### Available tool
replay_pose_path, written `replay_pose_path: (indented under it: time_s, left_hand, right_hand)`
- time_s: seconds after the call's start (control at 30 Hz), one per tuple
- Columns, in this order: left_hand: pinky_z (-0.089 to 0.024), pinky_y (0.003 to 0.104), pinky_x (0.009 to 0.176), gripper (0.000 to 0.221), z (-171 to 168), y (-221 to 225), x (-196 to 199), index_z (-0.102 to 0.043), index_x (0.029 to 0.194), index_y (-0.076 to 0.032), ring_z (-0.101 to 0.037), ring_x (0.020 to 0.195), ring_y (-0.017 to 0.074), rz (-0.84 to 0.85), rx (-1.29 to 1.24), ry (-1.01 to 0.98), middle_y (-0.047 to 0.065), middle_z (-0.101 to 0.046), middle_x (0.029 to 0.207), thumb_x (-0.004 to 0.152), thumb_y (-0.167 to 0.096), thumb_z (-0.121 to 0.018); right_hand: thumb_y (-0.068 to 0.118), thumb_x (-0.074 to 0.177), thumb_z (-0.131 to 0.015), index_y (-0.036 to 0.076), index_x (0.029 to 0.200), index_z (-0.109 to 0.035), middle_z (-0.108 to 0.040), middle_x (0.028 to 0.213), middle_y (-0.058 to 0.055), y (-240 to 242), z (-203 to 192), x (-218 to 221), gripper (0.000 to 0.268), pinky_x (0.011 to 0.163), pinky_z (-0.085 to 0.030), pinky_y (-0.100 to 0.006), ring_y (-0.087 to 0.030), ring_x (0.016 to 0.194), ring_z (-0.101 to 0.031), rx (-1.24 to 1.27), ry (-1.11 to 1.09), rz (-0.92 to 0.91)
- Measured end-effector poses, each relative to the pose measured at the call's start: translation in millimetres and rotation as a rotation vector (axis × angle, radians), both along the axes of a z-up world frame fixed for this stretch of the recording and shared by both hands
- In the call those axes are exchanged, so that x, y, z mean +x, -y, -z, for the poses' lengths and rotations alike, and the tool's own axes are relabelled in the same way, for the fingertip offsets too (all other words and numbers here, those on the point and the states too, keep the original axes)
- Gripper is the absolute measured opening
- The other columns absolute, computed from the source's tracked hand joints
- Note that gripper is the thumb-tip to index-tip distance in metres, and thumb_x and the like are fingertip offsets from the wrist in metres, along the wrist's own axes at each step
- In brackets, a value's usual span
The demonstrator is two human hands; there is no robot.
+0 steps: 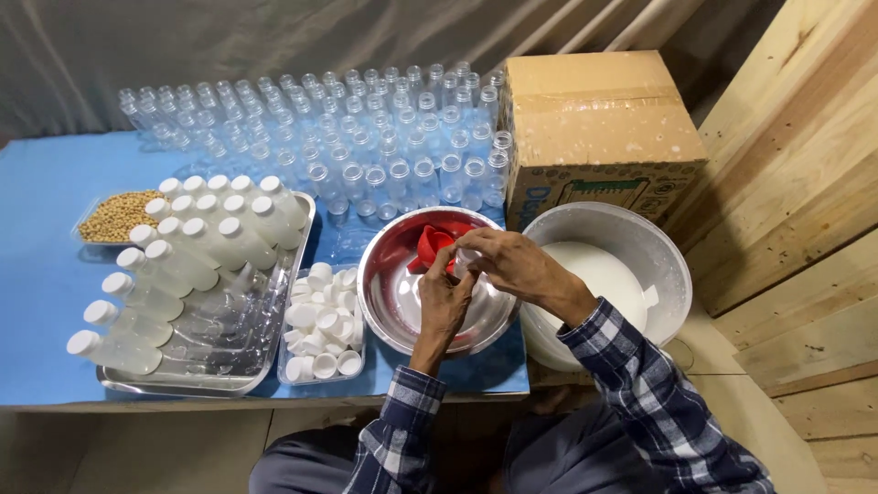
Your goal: Scooping liquid from a bucket into a bowl using measuring scoops and organizing bottle caps
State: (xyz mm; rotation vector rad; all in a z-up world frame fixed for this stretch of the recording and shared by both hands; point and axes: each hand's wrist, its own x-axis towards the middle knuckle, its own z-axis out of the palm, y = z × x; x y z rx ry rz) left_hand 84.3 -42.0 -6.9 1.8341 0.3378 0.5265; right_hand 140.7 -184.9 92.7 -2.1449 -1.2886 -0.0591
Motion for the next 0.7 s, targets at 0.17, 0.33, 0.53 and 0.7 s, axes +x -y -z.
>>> replay_pose_path:
  time_s: [0.17,0.33,0.53,0.7]
  left_hand:
    - [-0.054,0.035,0.056,0.039,6.2,0.6,0.6,-0.069,0.122,-0.022,-0.068,0.056,0.0246,0.020,0.058,0.036,0.012,-0.067,0.066,0.085,-0.026,-0.079]
    - [-0.057,0.040,0.060,0.042,4.7,-0.1,-3.0,-0.067,0.126,-0.022,-0.073,0.062,0.0314,0.029,0.057,0.030,0.015,-0.069,0.069,0.085,-0.024,-0.075]
    - [-0.057,0.050,0.065,0.037,-7.0,0.4,-10.9,-0.066,0.122,-0.017,-0.075,0.073,0.0426,0.044,0.064,0.055,0.021,-0.074,0.079,0.085,-0.019,-0.071]
    - [-0.056,0.053,0.069,0.034,-9.7,-2.4,-15.6,-0.064,0.116,-0.017,-0.073,0.075,0.0463,0.068,0.078,0.120,0.023,-0.071,0.074,0.082,-0.016,-0.065]
  right_hand:
    - [0.005,0.094,-0.066,0.003,0.125,-0.066,-0.070,0.118,-0.022,-5.4,-2.8,6.6,0.031,0.094,-0.057,-0.047,-0.043,0.110,-0.069,-0.084,0.012,-0.049]
    - [0.006,0.094,-0.065,0.006,0.127,-0.065,-0.071,0.118,-0.020,-8.6,4.0,13.7,0.034,0.094,-0.056,-0.048,-0.042,0.112,-0.068,-0.155,0.041,-0.067]
    - [0.015,0.093,-0.068,0.015,0.123,-0.068,-0.074,0.112,-0.013,-17.9,13.2,9.7,0.030,0.091,-0.059,-0.041,-0.034,0.107,-0.072,-0.266,0.138,0.050]
    - [0.022,0.094,-0.068,0.019,0.121,-0.068,-0.074,0.108,-0.012,-21.6,45.1,22.9,0.027,0.087,-0.060,-0.043,-0.033,0.100,-0.073,-0.336,0.192,0.151]
